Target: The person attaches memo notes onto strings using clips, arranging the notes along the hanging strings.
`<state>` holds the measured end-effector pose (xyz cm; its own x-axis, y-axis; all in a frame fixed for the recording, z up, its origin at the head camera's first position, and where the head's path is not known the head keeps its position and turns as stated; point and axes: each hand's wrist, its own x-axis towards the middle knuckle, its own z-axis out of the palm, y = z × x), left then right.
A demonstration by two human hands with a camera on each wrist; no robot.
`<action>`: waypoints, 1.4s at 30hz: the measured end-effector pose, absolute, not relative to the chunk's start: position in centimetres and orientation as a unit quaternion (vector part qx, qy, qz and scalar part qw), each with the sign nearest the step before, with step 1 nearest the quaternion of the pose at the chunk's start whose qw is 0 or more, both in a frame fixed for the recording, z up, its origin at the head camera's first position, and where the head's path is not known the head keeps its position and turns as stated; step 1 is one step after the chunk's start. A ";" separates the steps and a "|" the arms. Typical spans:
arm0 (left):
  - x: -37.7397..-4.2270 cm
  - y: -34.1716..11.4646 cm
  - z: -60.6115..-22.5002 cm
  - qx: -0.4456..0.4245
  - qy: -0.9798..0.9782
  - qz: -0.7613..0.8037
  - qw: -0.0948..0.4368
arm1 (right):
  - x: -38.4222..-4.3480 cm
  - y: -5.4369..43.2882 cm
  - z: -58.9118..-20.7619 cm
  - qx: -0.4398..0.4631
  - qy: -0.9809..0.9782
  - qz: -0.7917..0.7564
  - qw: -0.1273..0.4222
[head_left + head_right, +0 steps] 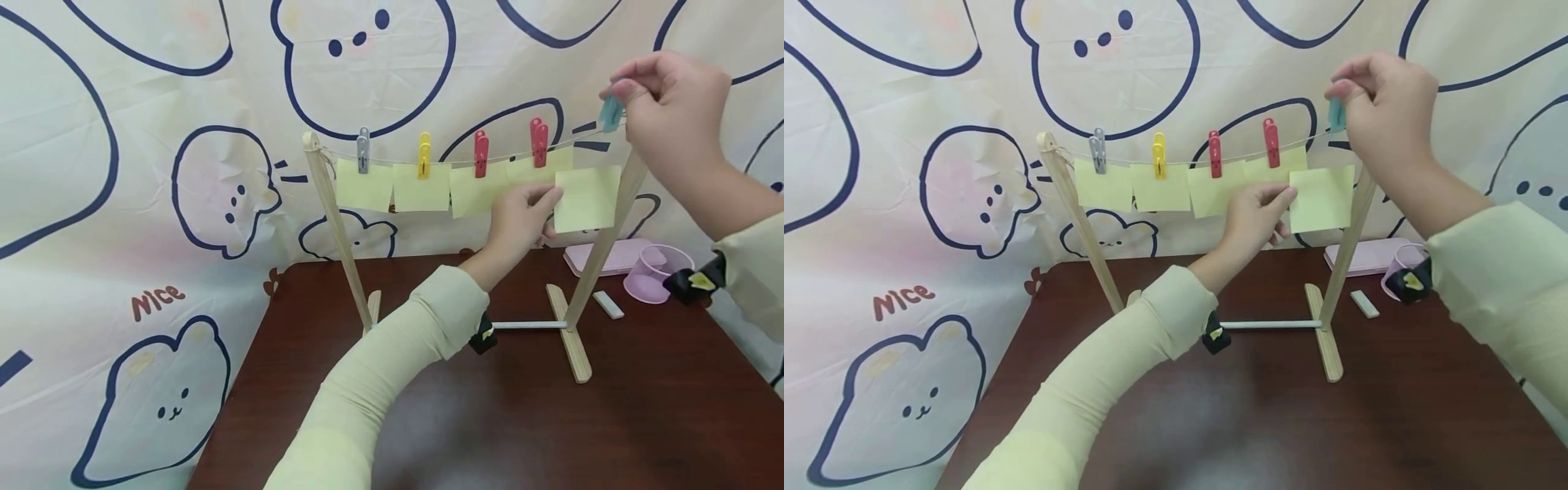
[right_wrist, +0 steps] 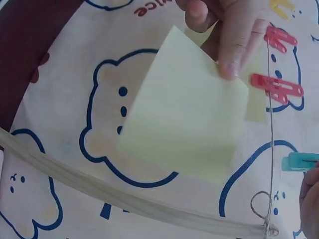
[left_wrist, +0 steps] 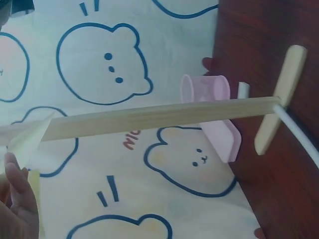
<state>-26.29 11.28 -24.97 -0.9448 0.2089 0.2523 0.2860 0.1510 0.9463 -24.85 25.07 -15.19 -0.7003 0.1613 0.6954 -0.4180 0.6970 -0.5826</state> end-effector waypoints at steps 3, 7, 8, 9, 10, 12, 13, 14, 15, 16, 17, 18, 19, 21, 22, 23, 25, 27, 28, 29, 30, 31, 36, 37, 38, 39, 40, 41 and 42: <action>-26.5 11.7 -24.1 -0.151 -0.743 -0.652 0.030 | -25.4 25.2 -14.6 0.052 -0.845 0.426 0.320; -26.7 12.1 -23.4 -0.139 -0.733 -0.665 0.029 | -25.7 25.4 -14.4 0.025 -0.844 0.466 0.266; -26.7 12.2 -23.3 -0.138 -0.733 -0.665 0.028 | -25.7 25.5 -14.5 0.021 -0.844 0.470 0.258; -26.7 12.2 -23.2 -0.136 -0.733 -0.666 0.028 | -25.7 25.6 -14.5 0.019 -0.844 0.474 0.250; -26.8 12.3 -23.2 -0.134 -0.732 -0.668 0.029 | -25.7 25.6 -14.6 0.017 -0.844 0.478 0.242; -26.9 12.3 -23.2 -0.130 -0.728 -0.672 0.033 | -25.8 25.7 -14.7 0.013 -0.848 0.478 0.229; -26.9 12.3 -23.2 -0.127 -0.727 -0.674 0.036 | -25.8 25.8 -14.8 0.012 -0.850 0.477 0.223; -27.0 12.4 -23.2 -0.124 -0.724 -0.677 0.038 | -25.8 25.8 -14.9 0.012 -0.853 0.473 0.219; -27.0 12.4 -23.2 -0.121 -0.722 -0.680 0.039 | -25.9 25.8 -14.9 0.011 -0.857 0.468 0.217; -27.1 12.4 -23.2 -0.119 -0.720 -0.682 0.040 | -25.9 25.8 -15.0 0.009 -0.860 0.463 0.216; -27.2 12.4 -23.2 -0.117 -0.719 -0.684 0.041 | -25.9 25.9 -15.0 0.008 -0.862 0.459 0.215; -27.2 12.4 -23.2 -0.115 -0.717 -0.686 0.042 | -25.9 25.9 -15.1 0.007 -0.863 0.458 0.214; -27.2 12.5 -23.1 -0.113 -0.715 -0.688 0.043 | -25.9 25.9 -15.1 0.006 -0.864 0.457 0.213; -27.3 12.5 -23.1 -0.112 -0.712 -0.691 0.045 | -25.9 26.0 -15.1 0.006 -0.863 0.458 0.211; -27.3 12.5 -23.1 -0.112 -0.711 -0.693 0.046 | -25.9 26.0 -15.2 0.007 -0.864 0.458 0.211; -27.3 12.5 -23.0 -0.113 -0.709 -0.694 0.046 | -25.9 26.0 -15.2 0.009 -0.864 0.457 0.209; -27.3 12.5 -23.1 -0.115 -0.708 -0.695 0.047 | -25.9 26.1 -15.2 0.016 -0.866 0.457 0.202; -27.3 12.4 -23.1 -0.119 -0.705 -0.697 0.047 | -25.9 26.2 -15.3 0.031 -0.870 0.451 0.196; -27.2 12.4 -23.2 -0.121 -0.704 -0.699 0.047 | -25.8 26.2 -15.4 0.039 -0.872 0.448 0.192; -27.2 12.3 -23.3 -0.123 -0.701 -0.701 0.047 | -25.8 26.3 -15.4 0.048 -0.873 0.448 0.186; -27.2 12.2 -23.5 -0.126 -0.700 -0.701 0.048 | -25.8 26.4 -15.4 0.056 -0.874 0.447 0.181; -27.2 12.1 -23.7 -0.129 -0.699 -0.701 0.049 | -25.7 26.5 -15.5 0.063 -0.876 0.444 0.177; -26.7 11.0 -24.9 -0.161 -0.697 -0.697 0.053 | -25.1 26.7 -15.9 0.087 -0.884 0.434 0.149; -26.6 10.7 -25.2 -0.169 -0.698 -0.694 0.054 | -25.0 26.7 -16.0 0.093 -0.886 0.430 0.148; -26.4 10.4 -25.5 -0.177 -0.699 -0.690 0.055 | -24.8 26.6 -16.2 0.098 -0.888 0.423 0.151; -26.2 10.1 -25.8 -0.182 -0.701 -0.687 0.057 | -24.6 26.5 -16.4 0.101 -0.889 0.420 0.156; -26.0 9.8 -26.2 -0.189 -0.703 -0.683 0.059 | -24.3 26.4 -16.6 0.103 -0.889 0.415 0.167; -25.8 9.4 -26.6 -0.199 -0.710 -0.673 0.063 | -24.0 26.2 -17.0 0.104 -0.889 0.405 0.187; -25.6 9.0 -27.1 -0.211 -0.716 -0.662 0.066 | -23.6 26.0 -17.5 0.109 -0.886 0.397 0.214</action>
<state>-25.60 8.95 -27.08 -0.9020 0.2142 0.3748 0.3903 0.0338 0.9201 -23.63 25.98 -17.51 -0.8852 -0.0229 0.4647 -0.3622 0.6608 -0.6574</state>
